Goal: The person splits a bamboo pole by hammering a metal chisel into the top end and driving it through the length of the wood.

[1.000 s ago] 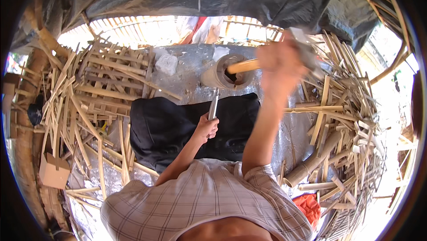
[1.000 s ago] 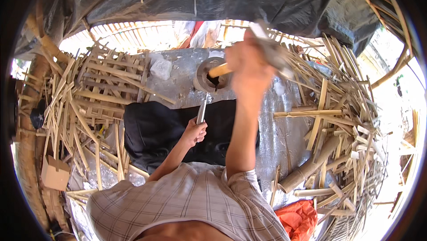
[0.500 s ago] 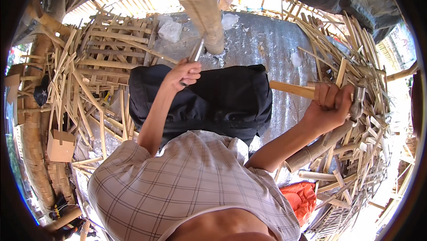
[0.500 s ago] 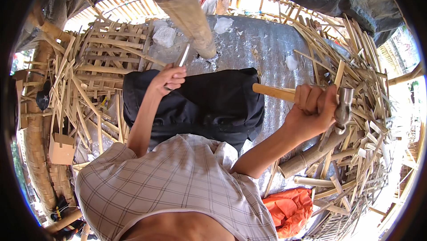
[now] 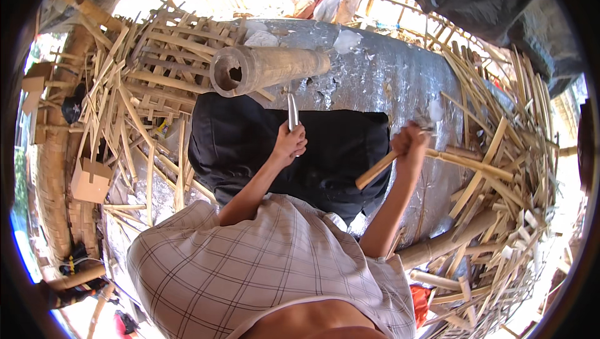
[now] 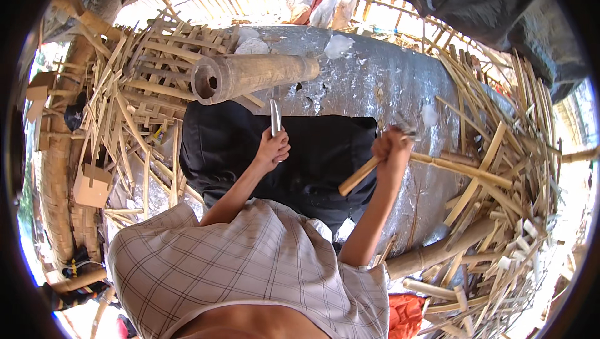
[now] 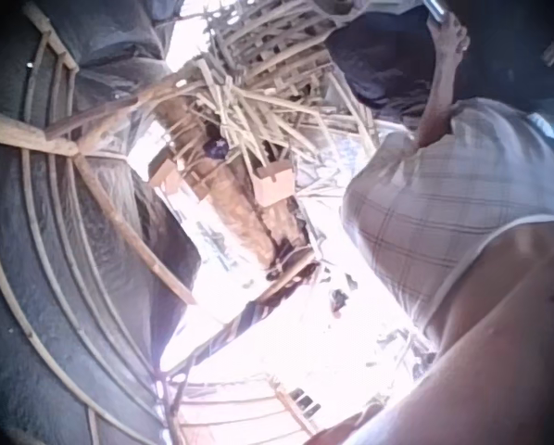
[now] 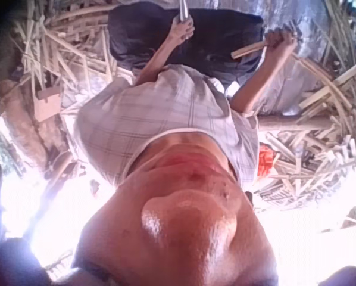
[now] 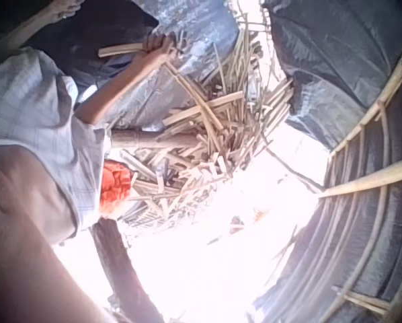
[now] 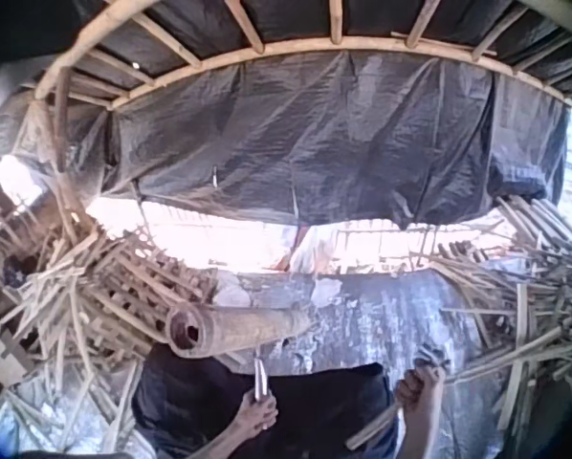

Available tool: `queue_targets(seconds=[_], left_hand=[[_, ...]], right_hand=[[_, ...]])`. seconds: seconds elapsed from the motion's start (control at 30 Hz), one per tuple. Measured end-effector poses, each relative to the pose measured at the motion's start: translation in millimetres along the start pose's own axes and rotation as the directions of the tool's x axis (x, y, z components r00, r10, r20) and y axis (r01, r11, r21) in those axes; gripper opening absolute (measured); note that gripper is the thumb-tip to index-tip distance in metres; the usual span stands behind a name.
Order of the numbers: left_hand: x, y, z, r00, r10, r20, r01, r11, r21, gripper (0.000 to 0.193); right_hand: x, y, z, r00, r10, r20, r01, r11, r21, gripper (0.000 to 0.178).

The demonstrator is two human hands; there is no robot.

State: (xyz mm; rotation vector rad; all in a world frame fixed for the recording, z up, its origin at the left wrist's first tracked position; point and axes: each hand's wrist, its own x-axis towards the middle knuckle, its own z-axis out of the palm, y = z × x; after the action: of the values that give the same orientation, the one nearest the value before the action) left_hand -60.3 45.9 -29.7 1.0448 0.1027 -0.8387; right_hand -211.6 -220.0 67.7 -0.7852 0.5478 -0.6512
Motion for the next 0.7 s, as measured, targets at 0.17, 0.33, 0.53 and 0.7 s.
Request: queue_targets(seconds=[0.17, 0.33, 0.53, 0.7], left_hand=[[1, 16, 19, 1.0, 0.013, -0.019, -0.015, 0.992, -0.123, 0.018], [1, 14, 26, 0.999, 0.04, 0.024, -0.038, 0.997, -0.074, 0.019], [2, 2, 42, 0.999, 0.05, 0.018, -0.05, 0.999, -0.011, 0.014], [3, -4, 36, 0.994, 0.073, 0.087, -0.081, 0.993, 0.09, 0.013]], right_hand=[[-28, 86, -11, 0.965, 0.256, -0.058, -0.261, 0.914, -0.312, 0.027], [-82, 76, 15, 0.978, 0.181, -0.102, -0.207, 0.898, -0.388, 0.027], [-89, 35, 26, 0.972, -0.059, 0.227, 0.086, 0.99, -0.109, 0.014], [-117, 88, -3, 0.991, -0.119, 0.053, 0.129, 0.831, -0.541, 0.007]])
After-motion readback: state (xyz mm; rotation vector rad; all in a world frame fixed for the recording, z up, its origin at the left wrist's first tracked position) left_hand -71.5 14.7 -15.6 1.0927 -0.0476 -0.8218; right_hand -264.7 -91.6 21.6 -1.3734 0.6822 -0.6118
